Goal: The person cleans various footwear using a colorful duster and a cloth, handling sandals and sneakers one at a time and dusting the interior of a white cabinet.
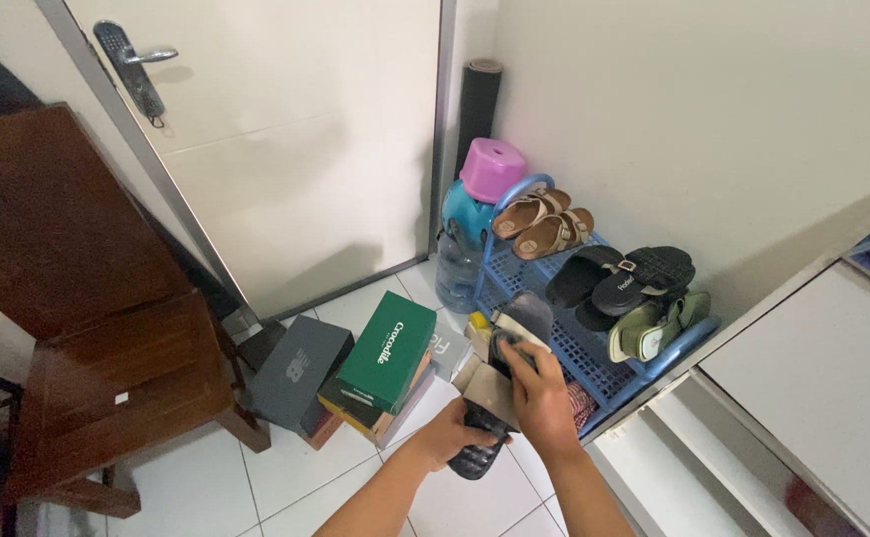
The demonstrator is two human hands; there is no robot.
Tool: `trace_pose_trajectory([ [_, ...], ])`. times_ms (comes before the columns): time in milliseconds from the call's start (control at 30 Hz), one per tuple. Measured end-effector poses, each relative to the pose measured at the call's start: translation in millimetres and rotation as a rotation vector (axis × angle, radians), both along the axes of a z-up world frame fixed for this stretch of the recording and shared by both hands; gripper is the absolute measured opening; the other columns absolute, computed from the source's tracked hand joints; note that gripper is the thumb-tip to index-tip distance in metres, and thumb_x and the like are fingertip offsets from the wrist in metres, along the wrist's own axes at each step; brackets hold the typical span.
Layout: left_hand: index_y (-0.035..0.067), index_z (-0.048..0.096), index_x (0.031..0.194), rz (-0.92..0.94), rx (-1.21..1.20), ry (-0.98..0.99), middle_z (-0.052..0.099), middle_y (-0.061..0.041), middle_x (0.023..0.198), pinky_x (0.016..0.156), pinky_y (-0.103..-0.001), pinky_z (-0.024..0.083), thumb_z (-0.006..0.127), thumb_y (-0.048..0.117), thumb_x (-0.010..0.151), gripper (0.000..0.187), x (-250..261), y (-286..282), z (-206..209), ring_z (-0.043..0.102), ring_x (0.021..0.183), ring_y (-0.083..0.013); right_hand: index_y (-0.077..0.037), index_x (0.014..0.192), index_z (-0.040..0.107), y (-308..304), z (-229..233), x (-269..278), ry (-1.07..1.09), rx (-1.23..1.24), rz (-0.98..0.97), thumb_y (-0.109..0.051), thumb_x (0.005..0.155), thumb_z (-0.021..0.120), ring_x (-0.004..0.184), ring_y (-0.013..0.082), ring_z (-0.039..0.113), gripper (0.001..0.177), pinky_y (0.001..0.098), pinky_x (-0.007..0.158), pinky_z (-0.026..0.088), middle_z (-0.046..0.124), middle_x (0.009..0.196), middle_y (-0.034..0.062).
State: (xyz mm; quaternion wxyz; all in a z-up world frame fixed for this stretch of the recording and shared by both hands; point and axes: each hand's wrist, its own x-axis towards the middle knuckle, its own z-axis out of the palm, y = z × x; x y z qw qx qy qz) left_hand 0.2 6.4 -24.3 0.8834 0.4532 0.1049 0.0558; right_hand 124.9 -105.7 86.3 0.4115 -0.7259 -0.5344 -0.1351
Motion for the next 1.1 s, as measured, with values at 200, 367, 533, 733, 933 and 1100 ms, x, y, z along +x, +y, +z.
trace_pose_trajectory([
  [200, -0.001, 0.058, 0.129, 0.06, -0.087, 0.09, 0.076, -0.018, 0.109, 0.09, -0.039, 0.061, 0.07, -0.009, 0.074, 0.057, -13, 12, 0, 0.076, 0.099, -0.0268, -0.013, 0.101, 0.079, -29, -38, 29, 0.041, -0.134, -0.087, 0.005, 0.074, 0.07, 0.105, 0.0306, 0.063, 0.034, 0.041, 0.091, 0.053, 0.072, 0.11, 0.0079],
  [367, -0.002, 0.057, 0.13, -0.003, -0.105, 0.117, 0.076, -0.02, 0.11, 0.092, -0.04, 0.059, 0.071, -0.009, 0.075, 0.057, -16, 17, -1, 0.076, 0.101, -0.0272, -0.01, 0.11, 0.075, -32, -25, 41, 0.175, 0.121, -0.412, 0.012, 0.089, 0.059, 0.112, 0.0294, 0.065, 0.034, 0.0404, 0.098, 0.054, 0.069, 0.115, 0.0116],
  [533, -0.008, 0.056, 0.134, -0.106, 0.033, 0.078, 0.075, -0.021, 0.113, 0.096, -0.04, 0.058, 0.075, -0.009, 0.079, 0.057, -8, 13, -3, 0.075, 0.104, -0.0281, -0.007, 0.121, 0.072, 10, 4, 34, -0.121, 0.054, -0.029, 0.01, 0.08, 0.063, 0.109, 0.0368, 0.062, 0.046, 0.0433, 0.096, 0.051, 0.066, 0.12, 0.0171],
  [733, -0.001, 0.053, 0.134, -0.084, 0.003, 0.194, 0.075, -0.017, 0.113, 0.091, -0.04, 0.06, 0.072, -0.011, 0.075, 0.063, -19, 26, 3, 0.077, 0.101, -0.027, -0.009, 0.124, 0.072, 17, 4, 51, -0.024, -0.049, -0.204, 0.01, 0.082, 0.064, 0.106, 0.0366, 0.061, 0.047, 0.0449, 0.094, 0.052, 0.064, 0.119, 0.018],
  [933, -0.009, 0.052, 0.137, -0.12, -0.006, 0.13, 0.074, -0.021, 0.116, 0.089, -0.041, 0.06, 0.072, -0.011, 0.077, 0.063, -22, 37, -13, 0.077, 0.102, -0.0281, -0.01, 0.126, 0.071, 27, -17, 44, -0.098, -0.032, -0.055, 0.013, 0.073, 0.061, 0.11, 0.0387, 0.062, 0.058, 0.0452, 0.097, 0.051, 0.064, 0.12, 0.0193],
  [1100, -0.002, 0.049, 0.136, -0.07, 0.006, 0.221, 0.075, -0.019, 0.114, 0.089, -0.039, 0.06, 0.072, -0.011, 0.076, 0.065, -26, 41, -18, 0.077, 0.1, -0.0274, -0.01, 0.127, 0.071, 42, -28, 37, -0.023, -0.04, -0.09, 0.012, 0.08, 0.062, 0.108, 0.0381, 0.062, 0.053, 0.0453, 0.097, 0.05, 0.064, 0.119, 0.0201],
])
